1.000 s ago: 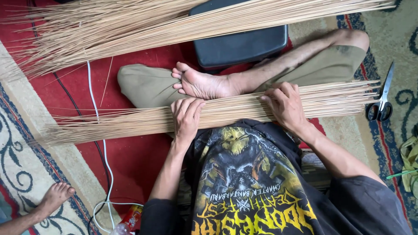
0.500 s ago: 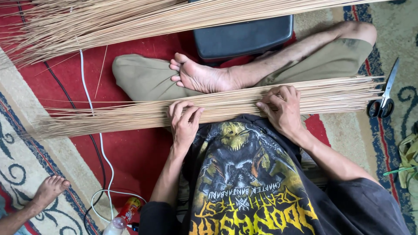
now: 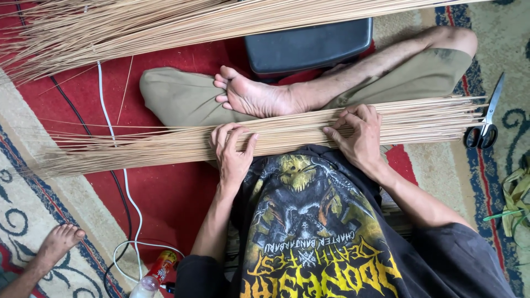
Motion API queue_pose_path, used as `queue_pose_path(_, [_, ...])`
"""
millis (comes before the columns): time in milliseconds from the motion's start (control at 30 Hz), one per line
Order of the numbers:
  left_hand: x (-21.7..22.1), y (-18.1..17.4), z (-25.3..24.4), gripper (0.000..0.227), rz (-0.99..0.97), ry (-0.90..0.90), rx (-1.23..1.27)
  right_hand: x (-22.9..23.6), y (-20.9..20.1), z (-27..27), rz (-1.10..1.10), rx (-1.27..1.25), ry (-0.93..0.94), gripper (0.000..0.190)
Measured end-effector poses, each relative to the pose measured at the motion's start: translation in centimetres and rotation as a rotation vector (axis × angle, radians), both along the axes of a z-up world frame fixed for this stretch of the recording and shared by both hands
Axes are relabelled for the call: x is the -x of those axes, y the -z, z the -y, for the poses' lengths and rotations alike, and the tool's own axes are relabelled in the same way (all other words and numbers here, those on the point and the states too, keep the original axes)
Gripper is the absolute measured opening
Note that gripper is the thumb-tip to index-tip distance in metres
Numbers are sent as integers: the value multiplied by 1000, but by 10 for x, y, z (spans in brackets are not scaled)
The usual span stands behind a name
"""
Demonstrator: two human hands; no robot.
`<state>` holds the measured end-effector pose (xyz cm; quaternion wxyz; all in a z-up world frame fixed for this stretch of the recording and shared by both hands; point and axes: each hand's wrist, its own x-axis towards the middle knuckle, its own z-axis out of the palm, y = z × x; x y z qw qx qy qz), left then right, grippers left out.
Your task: The person aligns the ends of thin wooden sticks by tapping them against a small pad while sitting on the floor.
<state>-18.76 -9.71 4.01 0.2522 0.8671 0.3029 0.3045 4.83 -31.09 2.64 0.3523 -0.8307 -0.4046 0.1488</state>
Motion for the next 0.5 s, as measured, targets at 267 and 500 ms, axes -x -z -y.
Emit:
queue_pose_path(267, [-3, -4, 1, 19, -27, -20, 13, -3, -9, -4, -79, 41, 19, 23])
queue_pose_path(500, [-12, -12, 1, 21, -27, -53, -38, -8, -14, -9, -58, 31, 9, 22])
